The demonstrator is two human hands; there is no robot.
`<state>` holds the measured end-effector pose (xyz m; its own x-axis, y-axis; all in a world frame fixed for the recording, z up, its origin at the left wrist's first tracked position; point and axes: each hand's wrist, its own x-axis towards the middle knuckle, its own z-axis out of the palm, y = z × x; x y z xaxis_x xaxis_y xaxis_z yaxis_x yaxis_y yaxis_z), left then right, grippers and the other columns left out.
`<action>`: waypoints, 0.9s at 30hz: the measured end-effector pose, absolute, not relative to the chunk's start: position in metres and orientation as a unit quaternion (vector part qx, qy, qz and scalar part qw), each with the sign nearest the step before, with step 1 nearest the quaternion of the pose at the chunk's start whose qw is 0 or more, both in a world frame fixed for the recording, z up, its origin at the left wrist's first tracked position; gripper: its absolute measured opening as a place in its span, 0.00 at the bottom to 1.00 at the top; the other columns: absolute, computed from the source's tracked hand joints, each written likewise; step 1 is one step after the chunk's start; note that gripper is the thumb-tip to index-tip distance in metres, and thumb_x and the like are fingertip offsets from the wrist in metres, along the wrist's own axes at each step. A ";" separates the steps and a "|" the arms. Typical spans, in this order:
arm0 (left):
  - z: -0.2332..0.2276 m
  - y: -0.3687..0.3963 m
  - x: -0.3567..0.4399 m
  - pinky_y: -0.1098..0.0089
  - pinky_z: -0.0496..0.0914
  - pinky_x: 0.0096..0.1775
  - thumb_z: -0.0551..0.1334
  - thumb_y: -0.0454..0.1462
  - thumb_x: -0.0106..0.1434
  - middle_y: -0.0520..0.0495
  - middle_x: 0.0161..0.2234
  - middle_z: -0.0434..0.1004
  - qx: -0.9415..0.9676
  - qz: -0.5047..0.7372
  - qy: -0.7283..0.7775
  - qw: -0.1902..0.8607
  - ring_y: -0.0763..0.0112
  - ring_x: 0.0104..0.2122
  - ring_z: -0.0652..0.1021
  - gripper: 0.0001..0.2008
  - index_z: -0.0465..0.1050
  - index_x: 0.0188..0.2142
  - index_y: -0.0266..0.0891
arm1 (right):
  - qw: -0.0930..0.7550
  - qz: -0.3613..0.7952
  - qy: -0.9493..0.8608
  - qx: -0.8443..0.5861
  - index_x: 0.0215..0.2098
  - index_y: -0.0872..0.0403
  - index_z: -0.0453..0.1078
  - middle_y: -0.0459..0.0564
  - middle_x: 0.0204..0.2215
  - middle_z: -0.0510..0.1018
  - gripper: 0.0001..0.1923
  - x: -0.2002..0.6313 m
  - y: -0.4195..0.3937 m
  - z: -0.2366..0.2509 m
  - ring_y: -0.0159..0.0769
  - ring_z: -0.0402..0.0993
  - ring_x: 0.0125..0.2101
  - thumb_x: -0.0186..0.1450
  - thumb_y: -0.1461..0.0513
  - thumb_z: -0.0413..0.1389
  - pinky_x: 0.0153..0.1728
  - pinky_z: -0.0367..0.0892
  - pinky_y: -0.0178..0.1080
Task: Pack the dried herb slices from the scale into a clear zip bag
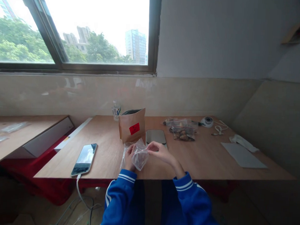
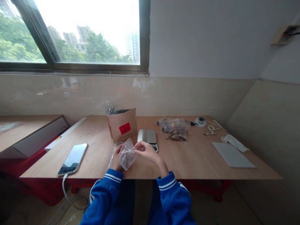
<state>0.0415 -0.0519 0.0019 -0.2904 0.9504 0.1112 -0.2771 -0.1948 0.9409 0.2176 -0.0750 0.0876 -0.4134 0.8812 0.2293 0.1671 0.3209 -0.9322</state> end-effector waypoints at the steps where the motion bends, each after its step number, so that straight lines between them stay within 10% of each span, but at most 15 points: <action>1: 0.003 -0.053 0.042 0.69 0.68 0.35 0.65 0.46 0.51 0.47 0.31 0.76 0.389 0.669 0.442 0.454 0.69 0.31 0.74 0.16 0.75 0.34 0.36 | 0.415 0.433 -0.703 -0.382 0.32 0.55 0.70 0.47 0.31 0.75 0.12 0.218 -0.074 0.088 0.34 0.72 0.33 0.58 0.54 0.58 0.37 0.67 0.37; 9: 0.030 -0.065 0.054 0.74 0.56 0.22 0.63 0.48 0.55 0.54 0.17 0.64 0.499 0.612 0.462 0.404 0.77 0.18 0.63 0.15 0.76 0.31 0.38 | 0.626 0.296 -0.501 -0.519 0.34 0.53 0.64 0.49 0.28 0.72 0.15 0.228 -0.060 0.088 0.31 0.65 0.19 0.60 0.50 0.52 0.18 0.64 0.34; 15: 0.038 -0.073 0.059 0.73 0.56 0.21 0.59 0.48 0.59 0.56 0.15 0.62 0.506 0.604 0.500 0.360 0.75 0.16 0.64 0.13 0.73 0.33 0.42 | 0.561 0.473 -0.461 -0.500 0.46 0.53 0.61 0.56 0.44 0.71 0.25 0.219 -0.072 0.069 0.37 0.73 0.34 0.63 0.44 0.43 0.28 0.71 0.37; 27: 0.055 -0.082 0.048 0.69 0.67 0.34 0.49 0.48 0.64 0.49 0.29 0.75 0.576 0.510 0.585 0.257 0.67 0.31 0.75 0.16 0.68 0.35 0.41 | 0.568 0.532 -0.409 -0.476 0.33 0.53 0.67 0.46 0.18 0.76 0.25 0.208 -0.068 0.050 0.33 0.68 0.14 0.48 0.44 0.62 0.12 0.62 0.33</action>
